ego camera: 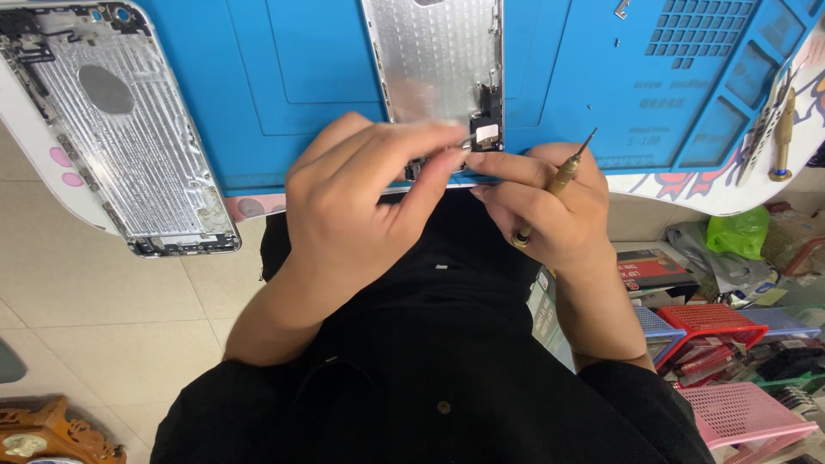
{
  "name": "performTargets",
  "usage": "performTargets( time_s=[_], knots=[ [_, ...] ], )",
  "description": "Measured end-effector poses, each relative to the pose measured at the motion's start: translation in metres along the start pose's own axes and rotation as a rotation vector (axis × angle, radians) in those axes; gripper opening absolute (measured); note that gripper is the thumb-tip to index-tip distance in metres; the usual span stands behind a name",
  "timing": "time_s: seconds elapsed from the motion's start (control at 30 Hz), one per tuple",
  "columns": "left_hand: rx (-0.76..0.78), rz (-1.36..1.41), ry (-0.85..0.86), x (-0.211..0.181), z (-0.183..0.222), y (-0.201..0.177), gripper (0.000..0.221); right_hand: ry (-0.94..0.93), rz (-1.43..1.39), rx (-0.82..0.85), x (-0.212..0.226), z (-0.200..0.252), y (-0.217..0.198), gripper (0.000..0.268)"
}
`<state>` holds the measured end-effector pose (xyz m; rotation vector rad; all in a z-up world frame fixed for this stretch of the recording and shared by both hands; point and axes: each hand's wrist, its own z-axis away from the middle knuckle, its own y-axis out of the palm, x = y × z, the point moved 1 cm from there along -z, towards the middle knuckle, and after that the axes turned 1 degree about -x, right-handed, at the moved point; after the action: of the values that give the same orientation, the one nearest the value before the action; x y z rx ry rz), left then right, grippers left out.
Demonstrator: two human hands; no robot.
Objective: Using a screwdriver to repair or replace components within a mobile phone chassis.
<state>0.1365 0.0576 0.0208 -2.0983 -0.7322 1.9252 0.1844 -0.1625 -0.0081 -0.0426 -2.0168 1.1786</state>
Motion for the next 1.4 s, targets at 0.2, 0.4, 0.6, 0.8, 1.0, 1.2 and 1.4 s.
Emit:
performTargets(
  time_s=[0.2,0.4,0.6,0.8,1.0,1.2,1.4],
  knots=[
    [-0.073,-0.168,0.040,0.004,-0.010,0.018,0.013,-0.010,0.029,-0.029,0.001,0.000,0.000,0.034],
    [-0.137,-0.233,0.151,-0.001,-0.014,0.020,0.017,-0.005,0.030,-0.038,0.002,-0.002,-0.001,0.033],
    [-0.123,-0.280,0.188,0.003,-0.008,0.015,0.019,0.010,0.035,-0.050,0.006,-0.001,-0.001,0.033],
    [-0.033,-0.339,0.297,0.008,0.005,0.017,0.017,0.001,0.053,-0.107,0.007,0.003,0.003,0.035],
    [-0.021,-0.362,0.350,0.015,0.006,0.017,0.018,-0.008,0.040,-0.124,0.008,0.004,0.003,0.035],
    [-0.019,-0.393,0.401,0.020,0.007,0.017,0.025,0.001,-0.132,-0.058,0.007,-0.003,-0.017,0.031],
    [0.008,-0.391,0.387,0.021,0.006,0.015,0.020,-0.050,0.048,-0.001,-0.009,-0.020,-0.028,0.027]
  ],
)
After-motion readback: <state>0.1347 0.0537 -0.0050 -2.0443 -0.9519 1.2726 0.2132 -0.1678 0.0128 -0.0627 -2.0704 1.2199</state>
